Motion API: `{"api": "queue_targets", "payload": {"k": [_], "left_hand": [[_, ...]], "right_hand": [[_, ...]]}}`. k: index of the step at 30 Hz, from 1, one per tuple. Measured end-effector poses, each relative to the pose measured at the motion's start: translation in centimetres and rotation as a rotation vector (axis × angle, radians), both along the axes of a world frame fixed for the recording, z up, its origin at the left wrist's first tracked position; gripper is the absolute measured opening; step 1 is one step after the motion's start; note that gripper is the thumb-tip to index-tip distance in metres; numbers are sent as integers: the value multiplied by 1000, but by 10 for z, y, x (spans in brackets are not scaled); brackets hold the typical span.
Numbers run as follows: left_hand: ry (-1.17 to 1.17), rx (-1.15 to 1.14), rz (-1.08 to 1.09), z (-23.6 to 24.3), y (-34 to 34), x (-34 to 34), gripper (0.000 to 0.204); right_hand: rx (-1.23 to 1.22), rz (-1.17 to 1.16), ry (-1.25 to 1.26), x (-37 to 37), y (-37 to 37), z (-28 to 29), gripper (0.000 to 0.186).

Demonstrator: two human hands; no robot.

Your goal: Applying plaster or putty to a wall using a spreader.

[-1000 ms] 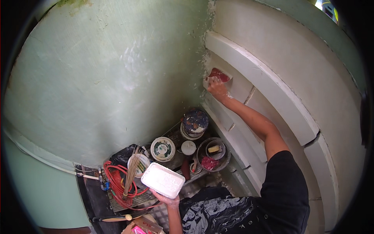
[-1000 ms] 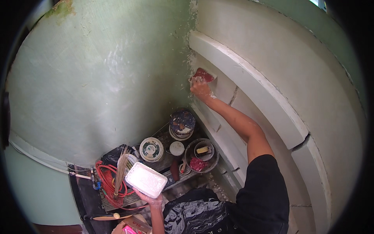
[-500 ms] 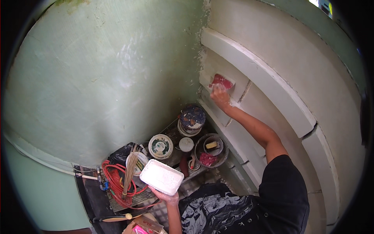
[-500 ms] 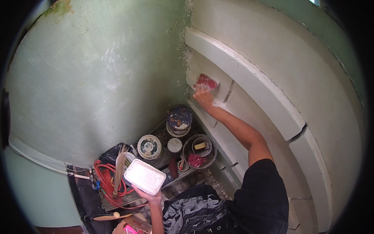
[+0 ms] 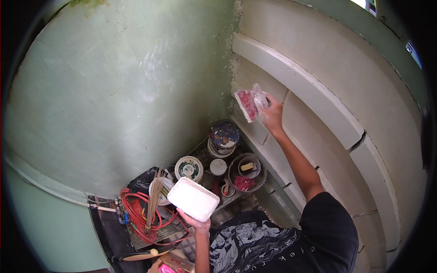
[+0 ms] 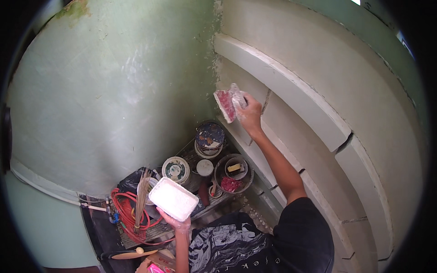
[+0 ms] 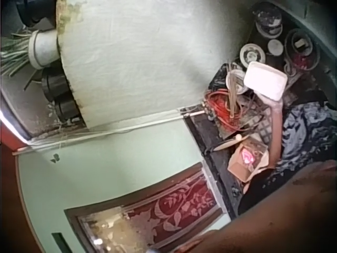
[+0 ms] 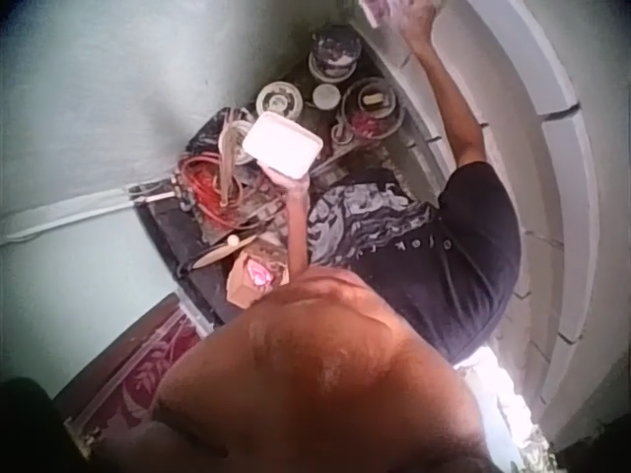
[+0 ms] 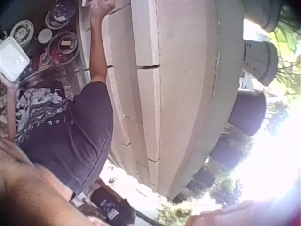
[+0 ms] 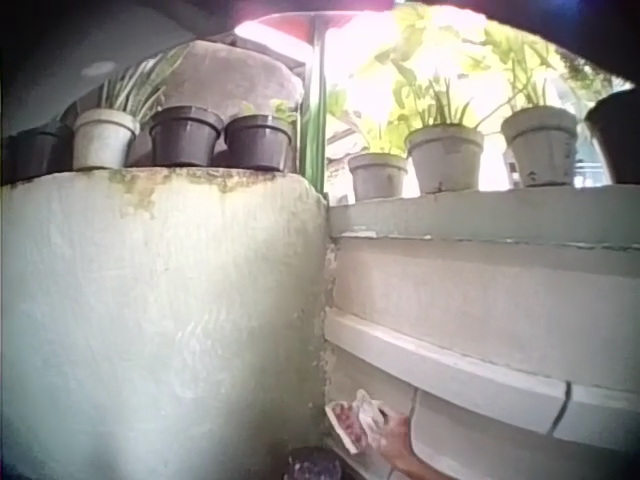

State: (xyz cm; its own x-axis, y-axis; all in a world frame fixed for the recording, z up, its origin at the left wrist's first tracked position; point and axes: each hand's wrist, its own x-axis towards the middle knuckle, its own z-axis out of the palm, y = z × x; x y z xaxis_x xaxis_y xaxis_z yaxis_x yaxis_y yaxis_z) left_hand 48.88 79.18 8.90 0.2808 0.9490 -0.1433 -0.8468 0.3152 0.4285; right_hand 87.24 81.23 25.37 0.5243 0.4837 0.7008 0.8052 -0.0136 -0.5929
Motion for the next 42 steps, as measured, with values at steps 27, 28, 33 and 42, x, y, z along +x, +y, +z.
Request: {"api": "queue_targets", "payload": {"k": [27, 28, 33, 42], "left_hand": [[-61, 2, -375, 50, 5, 12, 68], [-49, -4, -364, 49, 6, 11, 68], [-101, -10, -430, 52, 11, 3, 68], [-158, -99, -617, 50, 11, 6, 72]], "right_hand": [[-230, 672, 287, -256, -62, -49, 46], [-300, 724, 294, -255, -62, -46, 50], [-605, 923, -13, -221, -71, -21, 67], [-472, 835, -366, -196, -72, -26, 43]]}}
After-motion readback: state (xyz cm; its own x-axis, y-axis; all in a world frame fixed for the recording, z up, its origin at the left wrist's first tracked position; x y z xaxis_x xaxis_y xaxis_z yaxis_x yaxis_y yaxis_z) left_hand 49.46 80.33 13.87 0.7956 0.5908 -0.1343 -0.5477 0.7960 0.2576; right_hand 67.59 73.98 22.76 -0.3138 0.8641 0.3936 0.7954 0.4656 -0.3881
